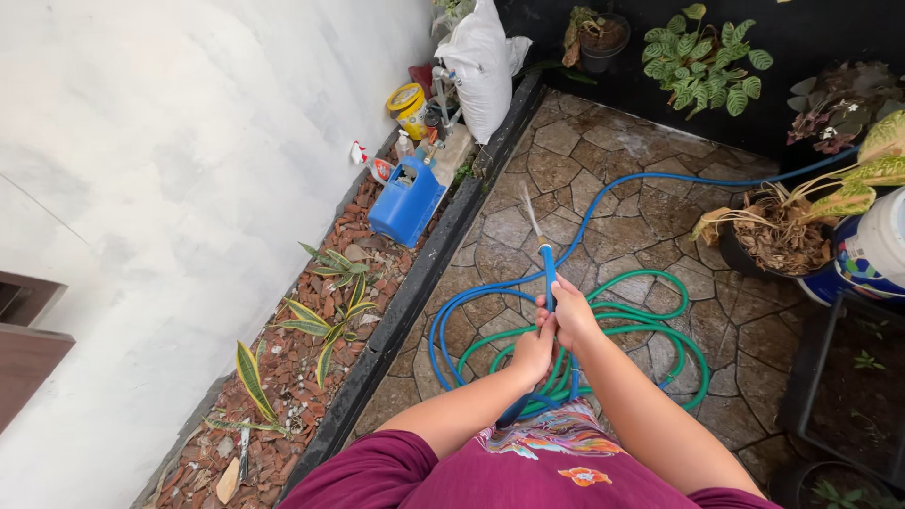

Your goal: The person waters various potted plants and garden areas using a blue garden hose.

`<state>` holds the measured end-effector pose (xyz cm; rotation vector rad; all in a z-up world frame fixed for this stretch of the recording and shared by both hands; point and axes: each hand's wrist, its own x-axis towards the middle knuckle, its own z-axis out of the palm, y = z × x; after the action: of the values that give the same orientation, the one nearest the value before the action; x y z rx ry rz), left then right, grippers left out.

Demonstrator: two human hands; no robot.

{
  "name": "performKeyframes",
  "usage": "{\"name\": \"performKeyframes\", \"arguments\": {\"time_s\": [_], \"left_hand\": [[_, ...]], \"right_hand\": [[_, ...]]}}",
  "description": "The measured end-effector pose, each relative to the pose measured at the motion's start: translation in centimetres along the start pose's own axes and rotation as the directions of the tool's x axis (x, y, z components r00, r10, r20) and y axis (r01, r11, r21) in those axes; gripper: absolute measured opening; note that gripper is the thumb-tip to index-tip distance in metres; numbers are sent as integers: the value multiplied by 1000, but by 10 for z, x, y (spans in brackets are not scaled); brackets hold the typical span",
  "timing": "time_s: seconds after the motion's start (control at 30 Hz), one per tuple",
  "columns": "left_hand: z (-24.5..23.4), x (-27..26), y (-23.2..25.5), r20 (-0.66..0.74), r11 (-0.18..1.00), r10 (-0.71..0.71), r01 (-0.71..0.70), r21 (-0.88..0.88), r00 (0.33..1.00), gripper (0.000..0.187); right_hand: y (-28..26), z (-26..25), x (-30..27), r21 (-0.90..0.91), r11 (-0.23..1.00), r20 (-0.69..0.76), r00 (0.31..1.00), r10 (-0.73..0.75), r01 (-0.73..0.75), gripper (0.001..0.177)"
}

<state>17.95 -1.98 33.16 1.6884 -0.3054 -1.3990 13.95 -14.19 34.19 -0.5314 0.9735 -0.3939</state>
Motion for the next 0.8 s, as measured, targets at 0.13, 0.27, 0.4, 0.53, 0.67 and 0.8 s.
{"name": "performKeyframes", "arguments": {"time_s": [0.13,0.27,0.4,0.53,0.67,0.8], "left_hand": [[33,14,20,21,997,-35,36,-63,999,72],[59,32,38,-9,998,-25,24,-53,1000,71],[79,50,57,1,996,18,-18,-84,1000,71],[94,65,72,-2,994,45,-45,-98,999,70],[111,74,83,-23,993,47,-49,-104,999,70],[122,78,95,-43,997,9,-12,-74,999,71]], "right_hand": [[-31,-20,11,28,999,-4,1000,25,-25,49],[-60,-36,23,49,999,49,999,14,-17,50],[-92,-43,32,52,998,60,998,23,-27,50],[-116,-48,39,58,998,72,997,8,-12,50],[-135,-57,42,62,998,94,995,-14,8,51],[-150,-63,39,95,995,122,992,-28,16,51]]}}
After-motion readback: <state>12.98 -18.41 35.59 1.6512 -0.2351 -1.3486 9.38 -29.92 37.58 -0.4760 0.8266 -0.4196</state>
